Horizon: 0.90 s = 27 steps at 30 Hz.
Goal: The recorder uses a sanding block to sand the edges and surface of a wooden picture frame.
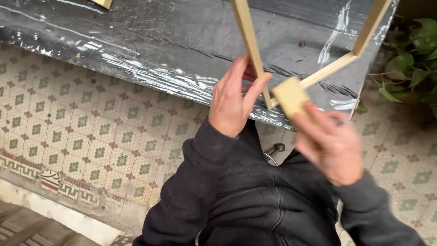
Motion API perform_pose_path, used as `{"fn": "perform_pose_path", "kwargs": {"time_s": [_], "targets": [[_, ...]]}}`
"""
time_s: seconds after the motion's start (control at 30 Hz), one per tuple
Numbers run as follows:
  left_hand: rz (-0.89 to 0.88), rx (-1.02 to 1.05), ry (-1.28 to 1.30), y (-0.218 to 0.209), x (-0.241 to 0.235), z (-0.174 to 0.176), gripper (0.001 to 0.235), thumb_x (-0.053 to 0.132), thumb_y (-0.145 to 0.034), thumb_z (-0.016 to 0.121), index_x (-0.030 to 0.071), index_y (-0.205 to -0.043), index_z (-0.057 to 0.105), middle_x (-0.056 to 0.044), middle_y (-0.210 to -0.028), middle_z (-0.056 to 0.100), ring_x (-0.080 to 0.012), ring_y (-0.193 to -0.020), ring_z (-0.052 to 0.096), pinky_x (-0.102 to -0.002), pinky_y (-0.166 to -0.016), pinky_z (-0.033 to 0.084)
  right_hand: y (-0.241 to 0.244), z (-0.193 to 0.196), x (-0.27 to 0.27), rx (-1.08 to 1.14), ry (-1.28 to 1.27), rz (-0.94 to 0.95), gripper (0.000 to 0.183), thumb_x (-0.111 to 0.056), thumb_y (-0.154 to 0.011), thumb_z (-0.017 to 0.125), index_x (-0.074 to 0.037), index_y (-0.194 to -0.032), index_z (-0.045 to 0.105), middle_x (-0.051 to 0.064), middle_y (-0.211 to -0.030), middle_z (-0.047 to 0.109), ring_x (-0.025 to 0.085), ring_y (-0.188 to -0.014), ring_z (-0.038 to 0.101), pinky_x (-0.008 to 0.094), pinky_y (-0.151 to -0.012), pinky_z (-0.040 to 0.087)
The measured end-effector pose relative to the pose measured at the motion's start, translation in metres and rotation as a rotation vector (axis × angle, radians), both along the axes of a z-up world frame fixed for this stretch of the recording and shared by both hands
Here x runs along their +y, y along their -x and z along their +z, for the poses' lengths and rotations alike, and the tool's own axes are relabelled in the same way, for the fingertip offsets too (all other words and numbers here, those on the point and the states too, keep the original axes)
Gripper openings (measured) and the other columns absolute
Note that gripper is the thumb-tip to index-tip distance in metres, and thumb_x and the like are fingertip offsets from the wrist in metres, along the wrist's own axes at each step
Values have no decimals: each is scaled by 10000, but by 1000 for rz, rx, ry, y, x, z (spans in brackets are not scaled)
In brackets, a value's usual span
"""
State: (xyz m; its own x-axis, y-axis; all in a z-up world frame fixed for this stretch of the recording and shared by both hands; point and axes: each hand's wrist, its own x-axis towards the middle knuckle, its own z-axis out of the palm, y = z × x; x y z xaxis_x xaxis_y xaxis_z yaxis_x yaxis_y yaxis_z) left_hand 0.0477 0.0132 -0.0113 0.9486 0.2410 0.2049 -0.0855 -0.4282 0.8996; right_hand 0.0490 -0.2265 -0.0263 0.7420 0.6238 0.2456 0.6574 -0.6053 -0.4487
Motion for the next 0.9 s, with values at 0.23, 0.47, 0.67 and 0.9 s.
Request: {"fn": "perform_pose_path", "kwargs": {"time_s": [0.23,0.47,0.67,0.9], "targets": [[33,2,-31,6,-1,1,377,255,-1039,699,7,-1291,565,-123,-1098,714,-242,-980,756,-373,-840,638,7,-14,-3,5,-7,-51,597,-148,-753,825,-180,-1341,721,79,-1456,649,364,-1106,645,463,-984,536],[17,29,-15,7,4,-2,391,238,-1036,685,4,-1316,544,-113,-1088,718,-215,-963,759,-359,-828,646,11,-3,17,-19,21,-32,579,-125,-751,838,-148,-1318,723,86,-1430,653,362,-1069,619,429,-955,531],[62,67,26,11,2,14,375,235,-1034,689,14,-1310,564,-123,-1082,727,-221,-965,769,-350,-819,654,0,-11,1,-74,6,-89,553,-115,-817,852,-125,-1353,718,96,-1489,645,352,-1118,610,437,-1003,510],[18,40,-5,8,5,4,383,242,-1036,681,1,-1304,550,-135,-1111,720,-224,-996,765,-344,-842,655,4,-8,3,2,30,-64,602,-96,-731,841,-147,-1320,725,86,-1443,660,345,-1063,602,436,-952,522]]}}
